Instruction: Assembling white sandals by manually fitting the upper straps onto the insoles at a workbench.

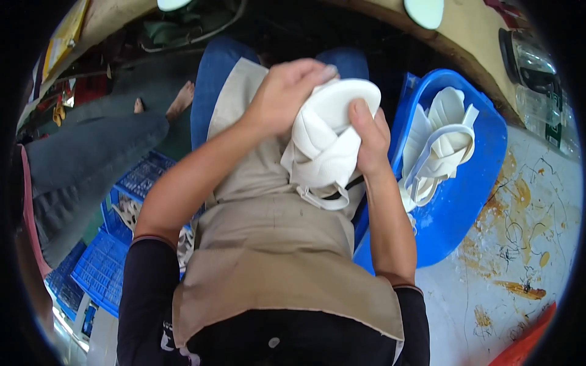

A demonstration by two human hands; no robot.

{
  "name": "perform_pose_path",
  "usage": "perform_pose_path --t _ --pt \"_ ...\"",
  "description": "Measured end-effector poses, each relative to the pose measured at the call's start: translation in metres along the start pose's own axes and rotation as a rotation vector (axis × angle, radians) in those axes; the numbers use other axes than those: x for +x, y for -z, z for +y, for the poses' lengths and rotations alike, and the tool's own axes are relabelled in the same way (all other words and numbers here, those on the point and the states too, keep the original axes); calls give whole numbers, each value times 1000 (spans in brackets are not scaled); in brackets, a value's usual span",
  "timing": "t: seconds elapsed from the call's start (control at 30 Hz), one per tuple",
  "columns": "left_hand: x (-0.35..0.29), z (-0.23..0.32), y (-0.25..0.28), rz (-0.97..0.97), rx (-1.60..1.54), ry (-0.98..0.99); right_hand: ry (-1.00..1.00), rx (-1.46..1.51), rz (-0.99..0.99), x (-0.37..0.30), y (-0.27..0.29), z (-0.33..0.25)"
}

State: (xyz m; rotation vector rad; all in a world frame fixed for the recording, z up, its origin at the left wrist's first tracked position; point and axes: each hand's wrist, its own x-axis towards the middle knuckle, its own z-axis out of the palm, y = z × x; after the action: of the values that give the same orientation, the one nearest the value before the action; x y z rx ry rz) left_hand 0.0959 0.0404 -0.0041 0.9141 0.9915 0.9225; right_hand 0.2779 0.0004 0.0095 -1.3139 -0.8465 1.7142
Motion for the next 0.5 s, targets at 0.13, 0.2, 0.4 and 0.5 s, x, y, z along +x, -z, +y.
perform_pose_path --t 0.13,0.2,0.4,0.5 --pt "-15 -9 2 -9 -32 -17 -44 66 -50 -5 7 -1" --pt "-8 -15 -10 53 -36 -19 -61 81 53 -5 6 1" --pt "-20 -19 -19 122 31 11 -44 84 153 -8 6 -5" --pt "-17 -30 -21 105 36 16 -39 94 169 -8 7 0"
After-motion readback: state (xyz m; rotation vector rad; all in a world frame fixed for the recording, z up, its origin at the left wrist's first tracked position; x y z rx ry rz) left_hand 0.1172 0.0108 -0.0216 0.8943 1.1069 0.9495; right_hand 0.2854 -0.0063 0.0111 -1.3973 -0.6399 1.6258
